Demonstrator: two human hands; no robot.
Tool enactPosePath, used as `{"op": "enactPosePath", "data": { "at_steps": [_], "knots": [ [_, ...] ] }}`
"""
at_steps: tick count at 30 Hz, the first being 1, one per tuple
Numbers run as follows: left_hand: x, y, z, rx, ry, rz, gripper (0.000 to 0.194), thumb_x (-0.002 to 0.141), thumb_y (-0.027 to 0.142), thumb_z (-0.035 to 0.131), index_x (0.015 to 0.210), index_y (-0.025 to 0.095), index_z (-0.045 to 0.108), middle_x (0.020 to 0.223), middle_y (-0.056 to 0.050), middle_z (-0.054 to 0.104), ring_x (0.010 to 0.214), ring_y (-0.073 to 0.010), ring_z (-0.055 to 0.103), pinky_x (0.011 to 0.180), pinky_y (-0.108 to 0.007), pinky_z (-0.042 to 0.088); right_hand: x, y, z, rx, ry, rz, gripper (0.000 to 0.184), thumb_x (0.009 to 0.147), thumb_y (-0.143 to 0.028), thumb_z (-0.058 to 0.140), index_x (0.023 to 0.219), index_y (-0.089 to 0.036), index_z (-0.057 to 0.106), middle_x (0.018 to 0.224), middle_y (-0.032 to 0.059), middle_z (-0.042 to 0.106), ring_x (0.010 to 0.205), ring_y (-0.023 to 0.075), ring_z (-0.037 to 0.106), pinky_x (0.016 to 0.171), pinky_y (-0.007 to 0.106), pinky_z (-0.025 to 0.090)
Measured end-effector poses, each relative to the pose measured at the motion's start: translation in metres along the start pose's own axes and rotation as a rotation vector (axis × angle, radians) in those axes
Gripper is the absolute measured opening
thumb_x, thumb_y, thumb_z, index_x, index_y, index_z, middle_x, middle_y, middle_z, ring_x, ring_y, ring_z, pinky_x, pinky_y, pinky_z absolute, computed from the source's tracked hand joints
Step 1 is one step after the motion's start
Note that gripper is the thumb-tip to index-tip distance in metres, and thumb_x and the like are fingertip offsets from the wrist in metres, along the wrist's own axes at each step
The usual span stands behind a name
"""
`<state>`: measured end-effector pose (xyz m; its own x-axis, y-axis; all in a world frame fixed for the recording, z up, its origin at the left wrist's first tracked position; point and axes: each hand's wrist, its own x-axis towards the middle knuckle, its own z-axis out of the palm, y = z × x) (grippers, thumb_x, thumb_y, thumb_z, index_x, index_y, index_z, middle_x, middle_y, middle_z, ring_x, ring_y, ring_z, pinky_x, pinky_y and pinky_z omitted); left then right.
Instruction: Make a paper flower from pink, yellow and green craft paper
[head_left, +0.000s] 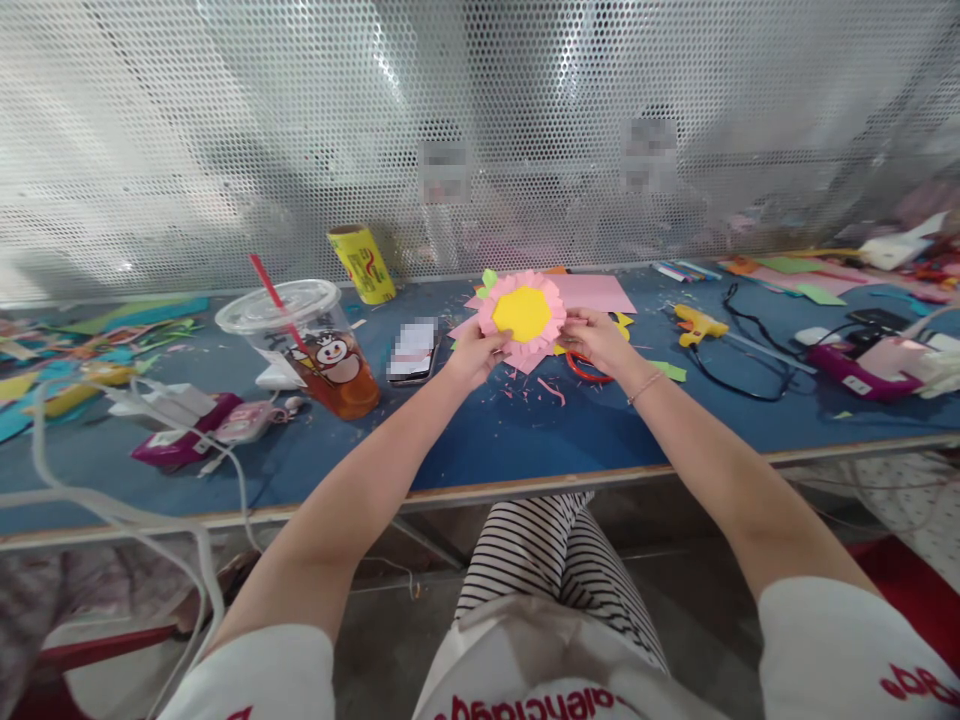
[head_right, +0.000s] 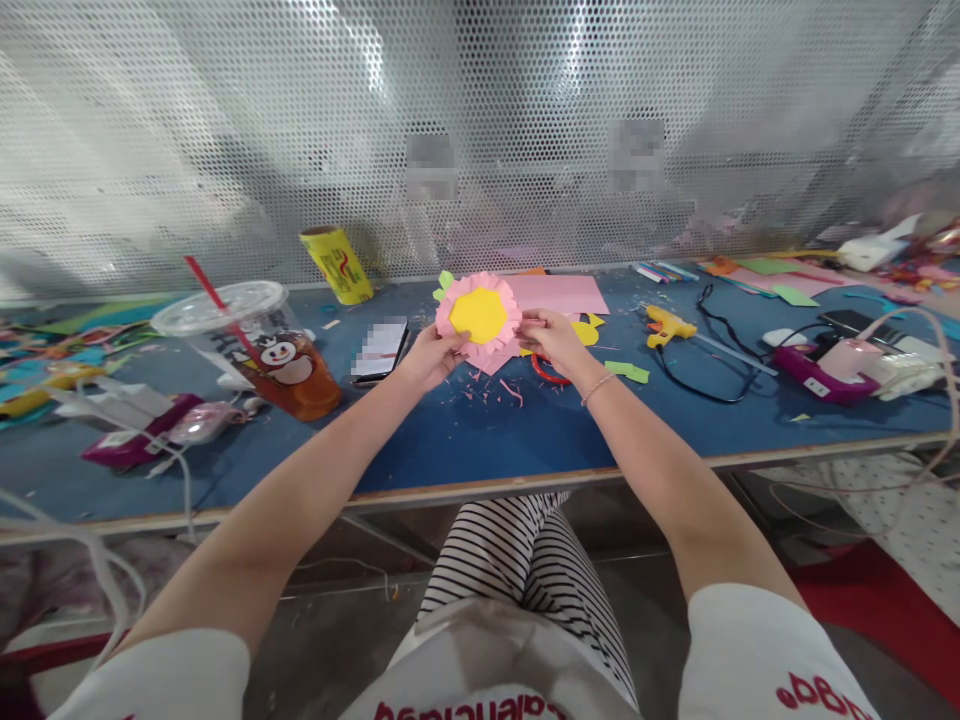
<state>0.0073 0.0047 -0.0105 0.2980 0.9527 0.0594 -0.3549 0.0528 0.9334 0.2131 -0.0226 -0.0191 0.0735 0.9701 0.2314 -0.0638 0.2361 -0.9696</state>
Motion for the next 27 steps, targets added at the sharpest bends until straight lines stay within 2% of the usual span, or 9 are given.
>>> {"op": "enactPosePath", "data": {
  "at_steps": [4,5,7,10,13,20,27],
  "knots": [
    [0.000,0.002,0.000,-0.050,0.036,0.033,0.041,0.050,0.014,0.077,0.085,0.017,0.057,0.085,-0.001,0.065,0.071,-0.0102,0.060,0.066,-0.025,0.049,-0.002,-0.005,-0.008,-0.526,0.136,-0.317,0.019,0.067,-0.015,0.060,0.084,-0.021,0.064,0.096,0.0062,0.065,0.103,0.0229,0.056,0.101,0.048,0.035],
    [0.000,0.003,-0.001,-0.065,0.042,0.034,0.040,0.051,0.014,0.077,0.084,0.017,0.057,0.084,-0.001,0.065,0.071,-0.0101,0.060,0.066,-0.026,0.049,-0.003,-0.007,-0.009,-0.600,0.149,-0.370,0.021,0.068,-0.013,0.058,0.086,-0.022,0.064,0.098,0.0062,0.065,0.105,0.0232,0.055,0.102,0.048,0.033],
    [0.000,0.004,-0.001,-0.088,0.046,0.032,0.038,0.051,0.014,0.077,0.083,0.017,0.056,0.084,0.000,0.064,0.071,-0.0103,0.059,0.068,-0.027,0.049,-0.004,-0.010,-0.009,-0.638,0.159,-0.393,0.025,0.070,-0.013,0.053,0.089,-0.022,0.065,0.099,0.0060,0.066,0.101,0.0223,0.056,0.099,0.045,0.037],
    [-0.001,0.006,0.000,-0.089,0.052,0.013,0.035,0.052,0.015,0.076,0.080,0.017,0.056,0.080,0.000,0.064,0.070,-0.0097,0.058,0.069,-0.028,0.048,-0.003,-0.009,-0.006,-0.578,0.137,-0.325,0.025,0.070,-0.015,0.051,0.088,-0.021,0.066,0.094,0.0051,0.067,0.090,0.0201,0.059,0.089,0.040,0.045],
    [-0.002,0.007,0.001,-0.061,0.071,-0.008,0.034,0.050,0.016,0.077,0.077,0.018,0.056,0.075,0.002,0.063,0.067,-0.0079,0.056,0.066,-0.024,0.045,0.000,-0.003,-0.003,-0.471,0.107,-0.262,0.024,0.068,-0.016,0.054,0.088,-0.020,0.066,0.091,0.0037,0.067,0.086,0.0184,0.060,0.085,0.038,0.048],
    [-0.003,0.006,0.002,-0.022,0.095,0.006,0.041,0.044,0.017,0.080,0.079,0.018,0.057,0.077,0.002,0.064,0.066,-0.0075,0.055,0.062,-0.022,0.041,-0.001,-0.004,0.007,0.051,0.058,-0.062,0.021,0.066,-0.019,0.064,0.087,-0.018,0.063,0.083,0.0030,0.066,0.078,0.0148,0.066,0.079,0.032,0.054],
    [-0.002,0.004,0.001,0.026,0.065,0.006,0.044,0.041,0.022,0.083,0.078,0.017,0.058,0.073,0.002,0.063,0.061,-0.0067,0.053,0.061,-0.023,0.040,-0.002,-0.010,0.004,0.107,0.058,-0.006,0.032,0.062,-0.023,0.073,0.090,-0.020,0.057,0.077,0.0003,0.065,0.069,0.0129,0.066,0.071,0.029,0.056]
  ]
}}
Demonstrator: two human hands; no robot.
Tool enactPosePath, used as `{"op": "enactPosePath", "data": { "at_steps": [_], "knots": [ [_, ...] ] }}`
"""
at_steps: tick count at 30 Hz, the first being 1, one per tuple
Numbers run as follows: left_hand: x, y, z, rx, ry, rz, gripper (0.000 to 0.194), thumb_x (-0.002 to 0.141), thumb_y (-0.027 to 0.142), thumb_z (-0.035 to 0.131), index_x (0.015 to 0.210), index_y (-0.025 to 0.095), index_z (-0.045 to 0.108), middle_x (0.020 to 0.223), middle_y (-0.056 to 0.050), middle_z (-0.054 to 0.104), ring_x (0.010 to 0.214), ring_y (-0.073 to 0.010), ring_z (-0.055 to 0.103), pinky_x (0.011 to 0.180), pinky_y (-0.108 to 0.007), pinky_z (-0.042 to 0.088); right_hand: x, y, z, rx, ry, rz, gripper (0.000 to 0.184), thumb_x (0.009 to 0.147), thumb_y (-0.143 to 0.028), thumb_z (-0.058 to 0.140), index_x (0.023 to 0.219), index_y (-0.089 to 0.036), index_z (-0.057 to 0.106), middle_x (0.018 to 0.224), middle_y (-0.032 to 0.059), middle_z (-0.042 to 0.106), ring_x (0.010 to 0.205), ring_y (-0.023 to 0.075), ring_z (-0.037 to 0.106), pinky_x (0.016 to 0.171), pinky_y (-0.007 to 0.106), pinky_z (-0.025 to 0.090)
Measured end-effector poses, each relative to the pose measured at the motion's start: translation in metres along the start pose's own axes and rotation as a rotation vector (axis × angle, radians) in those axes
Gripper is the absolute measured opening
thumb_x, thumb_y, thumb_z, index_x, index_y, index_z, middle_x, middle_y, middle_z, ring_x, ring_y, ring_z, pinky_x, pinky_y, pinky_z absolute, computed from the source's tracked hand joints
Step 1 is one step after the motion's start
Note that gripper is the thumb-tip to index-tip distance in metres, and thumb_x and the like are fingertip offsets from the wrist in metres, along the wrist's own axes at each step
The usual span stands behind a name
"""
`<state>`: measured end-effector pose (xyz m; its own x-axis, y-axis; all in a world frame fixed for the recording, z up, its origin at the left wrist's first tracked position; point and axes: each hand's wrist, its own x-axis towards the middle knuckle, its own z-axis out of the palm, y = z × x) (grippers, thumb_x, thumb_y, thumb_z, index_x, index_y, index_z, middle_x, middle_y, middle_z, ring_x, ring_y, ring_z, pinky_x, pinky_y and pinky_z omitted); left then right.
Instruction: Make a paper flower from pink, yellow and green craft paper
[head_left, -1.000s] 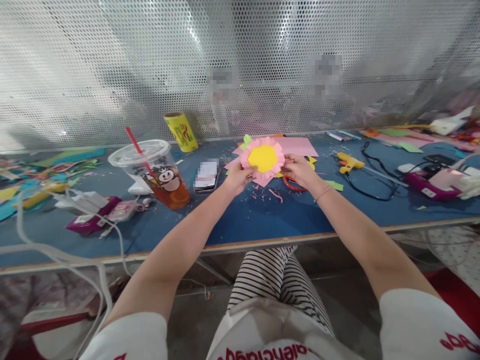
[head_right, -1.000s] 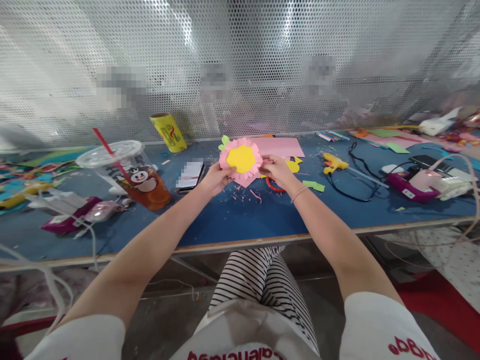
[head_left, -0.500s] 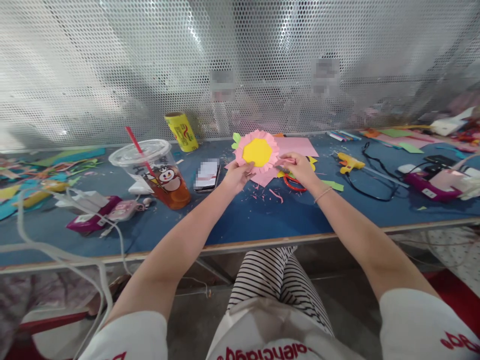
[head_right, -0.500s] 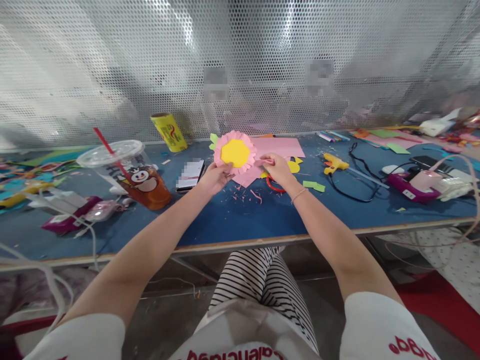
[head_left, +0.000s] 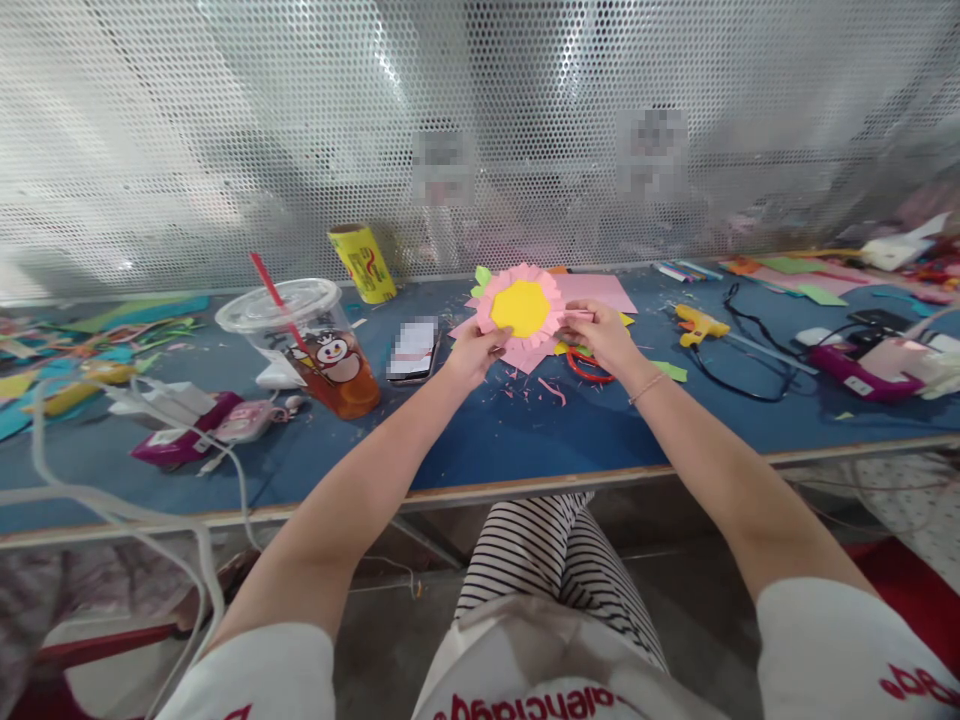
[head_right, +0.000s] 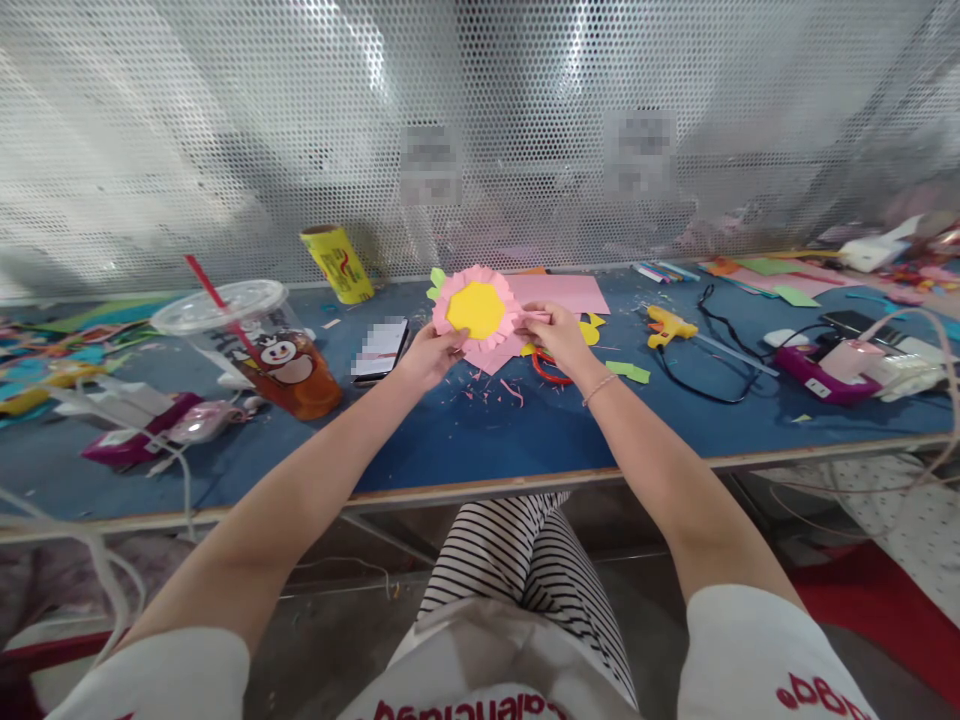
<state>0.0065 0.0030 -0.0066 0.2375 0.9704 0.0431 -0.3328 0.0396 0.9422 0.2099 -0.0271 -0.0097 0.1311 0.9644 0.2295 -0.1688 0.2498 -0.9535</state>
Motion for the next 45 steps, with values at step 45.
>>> {"op": "enactPosePath", "data": {
  "at_steps": [45],
  "knots": [
    [0.006,-0.010,-0.005,0.269,-0.012,0.179,0.033,0.050,0.021,0.075,0.078,0.011,0.061,0.066,0.000,0.062,0.056,-0.0098,0.053,0.053,-0.022,0.041,-0.006,-0.017,-0.003,0.313,-0.124,0.201,0.014,0.074,-0.024,0.062,0.084,-0.020,0.055,0.071,-0.0006,0.064,0.063,0.0104,0.062,0.063,0.024,0.055]
  ]
}}
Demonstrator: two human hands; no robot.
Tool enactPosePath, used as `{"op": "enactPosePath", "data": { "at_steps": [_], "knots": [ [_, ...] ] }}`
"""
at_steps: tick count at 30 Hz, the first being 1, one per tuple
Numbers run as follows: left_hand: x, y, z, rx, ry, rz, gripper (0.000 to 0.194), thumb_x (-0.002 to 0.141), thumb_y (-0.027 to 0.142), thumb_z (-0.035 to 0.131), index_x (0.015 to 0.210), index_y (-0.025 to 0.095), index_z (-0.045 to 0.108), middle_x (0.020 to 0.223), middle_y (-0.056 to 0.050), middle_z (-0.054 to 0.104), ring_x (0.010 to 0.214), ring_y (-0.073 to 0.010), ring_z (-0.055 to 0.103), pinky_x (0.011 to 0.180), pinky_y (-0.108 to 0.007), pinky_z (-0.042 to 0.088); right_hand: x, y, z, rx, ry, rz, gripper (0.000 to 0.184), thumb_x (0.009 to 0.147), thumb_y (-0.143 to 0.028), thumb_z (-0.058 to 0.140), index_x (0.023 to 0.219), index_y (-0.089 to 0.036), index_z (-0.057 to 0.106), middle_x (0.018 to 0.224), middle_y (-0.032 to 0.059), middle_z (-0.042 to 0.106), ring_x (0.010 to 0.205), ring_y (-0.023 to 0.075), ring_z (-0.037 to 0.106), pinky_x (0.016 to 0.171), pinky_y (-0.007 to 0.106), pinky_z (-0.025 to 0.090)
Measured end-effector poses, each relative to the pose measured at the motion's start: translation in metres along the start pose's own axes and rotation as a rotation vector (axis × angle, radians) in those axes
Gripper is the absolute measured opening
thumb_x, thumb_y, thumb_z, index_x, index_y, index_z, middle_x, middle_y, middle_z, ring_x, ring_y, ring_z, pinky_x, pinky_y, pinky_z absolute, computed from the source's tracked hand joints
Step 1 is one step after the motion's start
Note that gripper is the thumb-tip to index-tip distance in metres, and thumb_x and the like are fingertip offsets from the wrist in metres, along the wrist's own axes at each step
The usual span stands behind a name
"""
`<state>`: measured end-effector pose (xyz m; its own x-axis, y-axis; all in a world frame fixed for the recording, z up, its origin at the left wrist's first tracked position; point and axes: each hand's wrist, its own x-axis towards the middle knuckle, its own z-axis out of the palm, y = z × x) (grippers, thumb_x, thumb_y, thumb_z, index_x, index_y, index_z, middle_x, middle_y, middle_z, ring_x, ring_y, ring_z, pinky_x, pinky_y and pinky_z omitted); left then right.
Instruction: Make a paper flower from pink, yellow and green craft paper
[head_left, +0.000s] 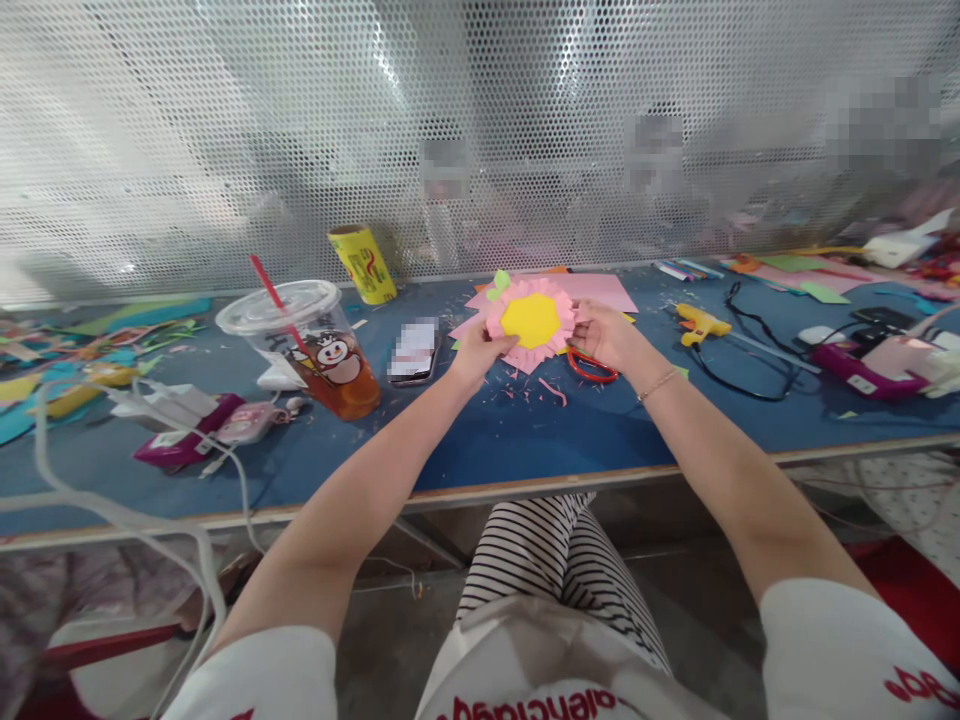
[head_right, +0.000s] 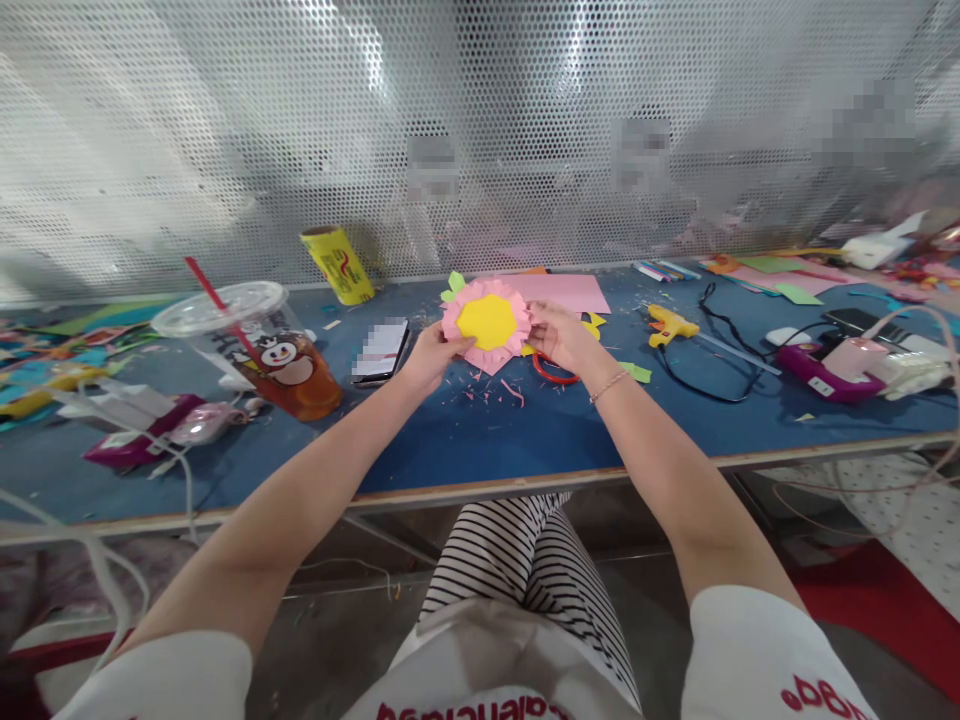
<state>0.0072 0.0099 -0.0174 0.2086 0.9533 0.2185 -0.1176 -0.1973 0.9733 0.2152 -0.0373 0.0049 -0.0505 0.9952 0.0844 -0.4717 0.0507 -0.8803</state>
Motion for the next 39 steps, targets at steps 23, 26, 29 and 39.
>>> {"op": "enactPosePath", "data": {
  "at_steps": [23,26,29,39],
  "knots": [
    [-0.010,0.006,0.009,-0.087,-0.040,0.030,0.040,0.051,0.022,0.075,0.089,0.014,0.062,0.081,-0.002,0.066,0.069,-0.0135,0.059,0.067,-0.028,0.046,0.008,0.017,0.003,-0.197,0.006,-0.377,0.043,0.058,-0.021,0.074,0.095,-0.026,0.053,0.079,-0.0057,0.062,0.069,0.0102,0.060,0.065,0.025,0.051],
    [-0.005,0.001,0.008,-0.064,-0.024,0.139,0.035,0.054,0.021,0.073,0.087,0.015,0.063,0.086,-0.003,0.066,0.079,-0.0147,0.060,0.078,-0.030,0.045,0.005,0.015,0.004,-0.273,0.032,-0.493,0.037,0.059,-0.021,0.074,0.090,-0.025,0.055,0.078,-0.0051,0.062,0.076,0.0117,0.061,0.077,0.029,0.051],
    [-0.003,-0.001,0.004,-0.041,-0.002,0.220,0.028,0.057,0.020,0.070,0.084,0.017,0.062,0.084,-0.003,0.065,0.080,-0.0138,0.060,0.078,-0.029,0.045,-0.004,0.010,0.010,-0.407,0.031,-0.601,0.025,0.063,-0.022,0.072,0.083,-0.025,0.057,0.079,-0.0028,0.064,0.088,0.0146,0.062,0.089,0.034,0.048],
    [-0.008,0.012,-0.006,-0.027,0.061,0.575,0.016,0.067,0.038,0.069,0.073,0.024,0.071,0.102,-0.005,0.066,0.100,-0.0213,0.059,0.089,-0.037,0.043,-0.026,0.007,0.024,-0.645,0.051,-0.722,0.017,0.067,-0.023,0.070,0.081,-0.025,0.062,0.091,0.0014,0.066,0.097,0.0183,0.060,0.095,0.039,0.045]
  ]
}}
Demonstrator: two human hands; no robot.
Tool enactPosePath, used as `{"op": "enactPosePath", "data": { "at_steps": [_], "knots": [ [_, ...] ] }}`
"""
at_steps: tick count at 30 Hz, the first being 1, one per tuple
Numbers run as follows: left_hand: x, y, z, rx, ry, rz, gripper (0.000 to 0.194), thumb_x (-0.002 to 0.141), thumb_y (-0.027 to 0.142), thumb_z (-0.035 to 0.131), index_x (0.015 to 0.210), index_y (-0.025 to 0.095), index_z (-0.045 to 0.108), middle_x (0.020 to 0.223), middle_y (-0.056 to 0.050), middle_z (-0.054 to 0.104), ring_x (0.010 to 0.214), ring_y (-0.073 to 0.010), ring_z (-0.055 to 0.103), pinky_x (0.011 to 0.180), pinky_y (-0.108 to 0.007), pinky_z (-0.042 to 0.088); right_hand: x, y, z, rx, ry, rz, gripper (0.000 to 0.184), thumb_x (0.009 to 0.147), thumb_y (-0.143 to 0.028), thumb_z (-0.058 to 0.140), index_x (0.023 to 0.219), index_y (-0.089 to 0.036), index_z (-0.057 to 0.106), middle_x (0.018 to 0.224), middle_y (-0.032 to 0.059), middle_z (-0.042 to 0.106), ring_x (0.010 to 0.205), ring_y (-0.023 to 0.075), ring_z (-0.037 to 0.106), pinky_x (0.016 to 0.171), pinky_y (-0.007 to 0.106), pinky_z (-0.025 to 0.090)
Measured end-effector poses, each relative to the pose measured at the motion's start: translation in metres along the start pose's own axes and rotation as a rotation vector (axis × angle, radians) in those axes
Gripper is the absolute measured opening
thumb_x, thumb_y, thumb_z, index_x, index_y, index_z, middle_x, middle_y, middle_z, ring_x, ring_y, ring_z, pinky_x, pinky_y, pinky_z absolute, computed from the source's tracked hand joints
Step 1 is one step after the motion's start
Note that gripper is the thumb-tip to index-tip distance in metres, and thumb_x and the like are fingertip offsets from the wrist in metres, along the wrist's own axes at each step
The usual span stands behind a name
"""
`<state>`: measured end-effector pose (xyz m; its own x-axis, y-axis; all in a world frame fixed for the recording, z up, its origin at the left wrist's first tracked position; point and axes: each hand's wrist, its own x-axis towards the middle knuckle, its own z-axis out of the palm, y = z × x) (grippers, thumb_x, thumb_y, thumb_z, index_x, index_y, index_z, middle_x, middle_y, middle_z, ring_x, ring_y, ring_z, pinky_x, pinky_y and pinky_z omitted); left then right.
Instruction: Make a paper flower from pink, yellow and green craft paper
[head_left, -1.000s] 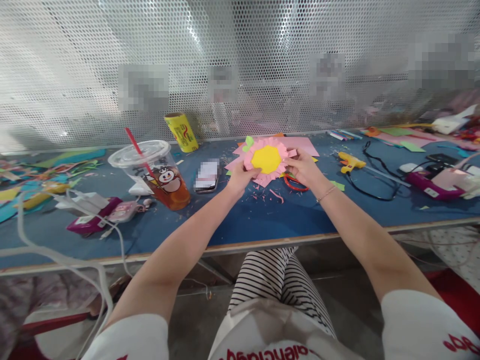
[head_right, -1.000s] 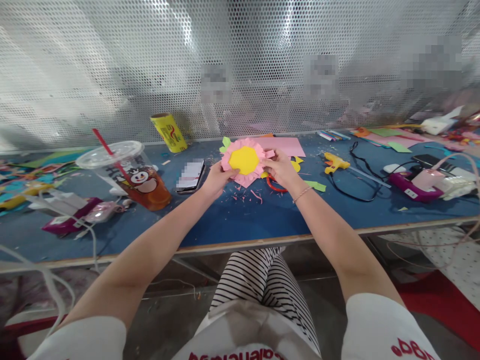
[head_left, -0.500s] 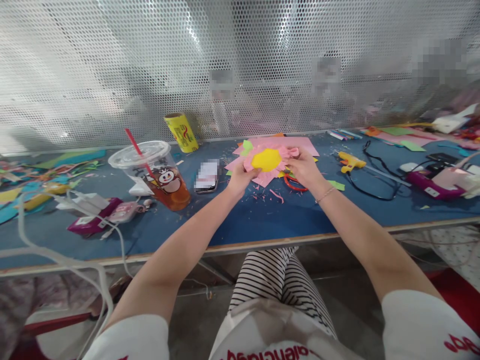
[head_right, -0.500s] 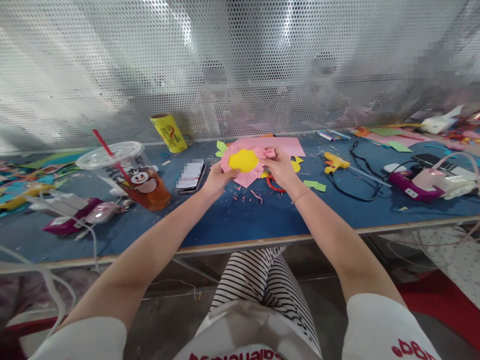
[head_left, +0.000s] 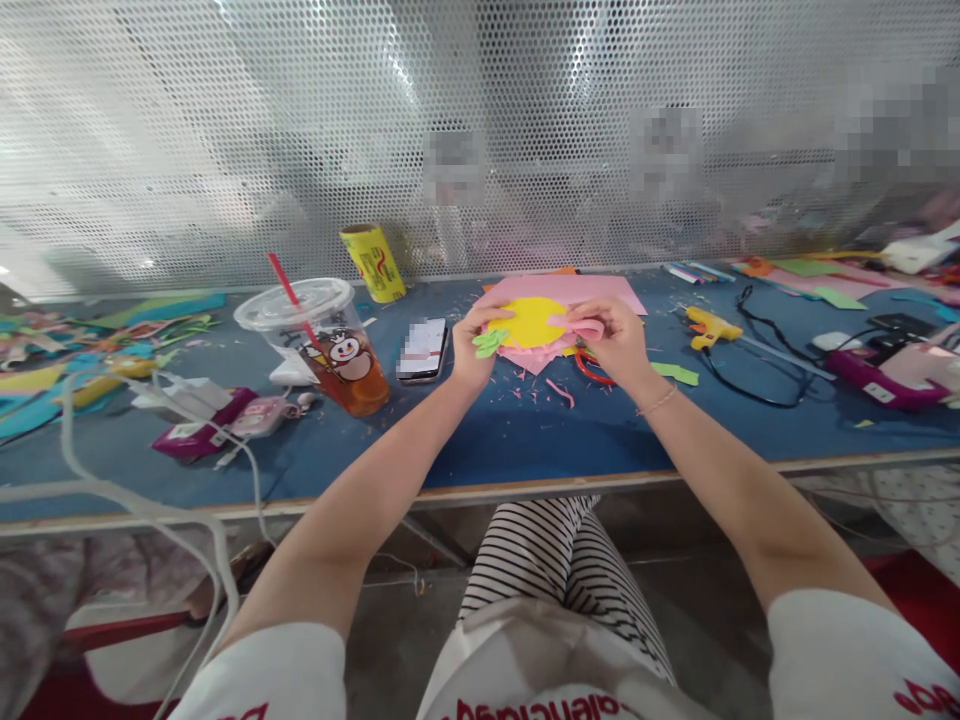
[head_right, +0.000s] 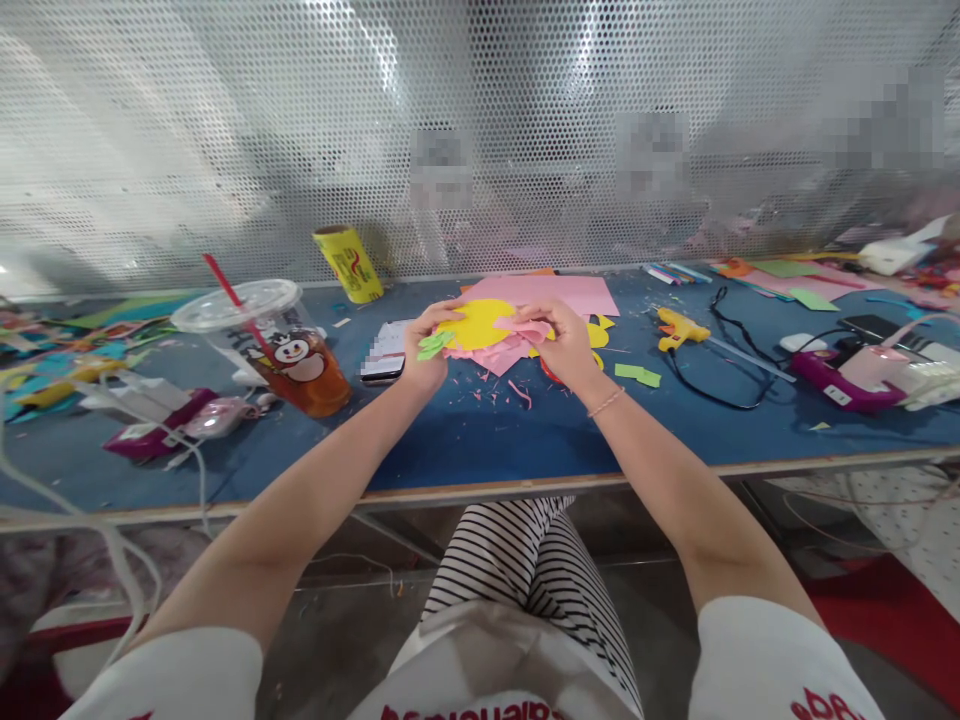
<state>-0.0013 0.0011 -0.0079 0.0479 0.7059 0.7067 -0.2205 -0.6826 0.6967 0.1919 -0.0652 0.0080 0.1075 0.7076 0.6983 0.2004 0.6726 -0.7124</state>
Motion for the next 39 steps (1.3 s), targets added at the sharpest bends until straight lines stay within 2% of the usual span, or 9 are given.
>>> {"op": "enactPosePath", "data": {
  "at_steps": [2,5,8,12,19,24,28,33,39],
  "knots": [
    [0.0000,-0.0011,-0.0006,-0.020,-0.014,0.011,0.018,0.065,0.039,0.070,0.074,0.024,0.071,0.102,-0.005,0.066,0.098,-0.0213,0.060,0.088,-0.037,0.043,-0.0003,0.0004,-0.0003,-0.051,-0.017,-0.049,0.021,0.068,-0.020,0.068,0.086,-0.027,0.062,0.095,0.0010,0.066,0.100,0.0189,0.060,0.096,0.040,0.043],
    [-0.0010,-0.0031,-0.0015,-0.011,-0.041,-0.043,0.023,0.060,0.042,0.073,0.074,0.023,0.071,0.104,-0.006,0.066,0.099,-0.0221,0.060,0.088,-0.037,0.044,0.0006,0.0012,-0.0029,-0.139,-0.083,-0.148,0.028,0.068,-0.015,0.064,0.093,-0.027,0.062,0.101,0.0009,0.065,0.103,0.0195,0.058,0.097,0.042,0.041],
    [-0.0020,-0.0027,-0.0016,-0.023,-0.093,-0.094,0.025,0.059,0.044,0.073,0.073,0.023,0.071,0.104,-0.007,0.066,0.100,-0.0225,0.060,0.089,-0.038,0.043,0.0014,0.0013,-0.0065,-0.198,-0.130,-0.199,0.029,0.068,-0.017,0.065,0.095,-0.027,0.062,0.101,0.0021,0.065,0.104,0.0206,0.058,0.097,0.042,0.041],
    [-0.0021,-0.0010,-0.0001,-0.043,-0.162,-0.143,0.024,0.057,0.042,0.075,0.072,0.024,0.072,0.103,-0.006,0.067,0.100,-0.0218,0.060,0.090,-0.037,0.043,0.0000,-0.0012,-0.0078,-0.175,-0.168,-0.131,0.029,0.068,-0.024,0.069,0.095,-0.027,0.060,0.095,0.0023,0.067,0.101,0.0214,0.060,0.096,0.044,0.042],
    [-0.0027,-0.0017,0.0026,-0.066,-0.181,-0.174,0.025,0.056,0.042,0.075,0.071,0.022,0.073,0.098,-0.007,0.067,0.096,-0.0205,0.061,0.090,-0.036,0.043,-0.0019,-0.0074,-0.0056,-0.125,-0.149,-0.048,0.023,0.066,-0.025,0.071,0.087,-0.028,0.062,0.089,0.0018,0.067,0.101,0.0226,0.060,0.096,0.045,0.042],
    [-0.0030,-0.0003,0.0031,-0.056,-0.181,-0.180,0.028,0.053,0.043,0.078,0.070,0.022,0.072,0.097,-0.007,0.068,0.095,-0.0206,0.061,0.089,-0.036,0.043,0.0000,-0.0059,-0.0054,-0.216,-0.136,-0.119,0.010,0.069,-0.024,0.068,0.077,-0.029,0.065,0.089,0.0016,0.067,0.099,0.0221,0.059,0.096,0.046,0.042],
    [-0.0023,-0.0019,0.0016,-0.065,-0.176,-0.161,0.024,0.055,0.040,0.077,0.071,0.023,0.072,0.097,-0.006,0.068,0.095,-0.0207,0.061,0.089,-0.036,0.043,0.0008,-0.0046,-0.0048,-0.229,-0.107,-0.199,0.013,0.069,-0.025,0.069,0.080,-0.029,0.065,0.093,0.0019,0.066,0.100,0.0223,0.058,0.095,0.046,0.043],
    [-0.0015,-0.0027,0.0004,-0.029,-0.170,-0.185,0.025,0.054,0.040,0.077,0.071,0.023,0.072,0.099,-0.007,0.068,0.097,-0.0216,0.060,0.089,-0.036,0.043,0.0009,-0.0076,-0.0047,-0.261,-0.152,-0.181,0.002,0.073,-0.027,0.064,0.074,-0.028,0.065,0.082,0.0020,0.066,0.096,0.0221,0.059,0.093,0.045,0.044],
    [-0.0018,-0.0043,0.0008,-0.056,-0.163,-0.193,0.025,0.053,0.039,0.078,0.070,0.022,0.072,0.098,-0.007,0.068,0.096,-0.0214,0.061,0.088,-0.036,0.043,-0.0002,-0.0043,-0.0044,-0.251,-0.088,-0.178,0.017,0.070,-0.025,0.066,0.087,-0.029,0.063,0.095,0.0025,0.065,0.099,0.0227,0.058,0.094,0.046,0.043]
  ]
}}
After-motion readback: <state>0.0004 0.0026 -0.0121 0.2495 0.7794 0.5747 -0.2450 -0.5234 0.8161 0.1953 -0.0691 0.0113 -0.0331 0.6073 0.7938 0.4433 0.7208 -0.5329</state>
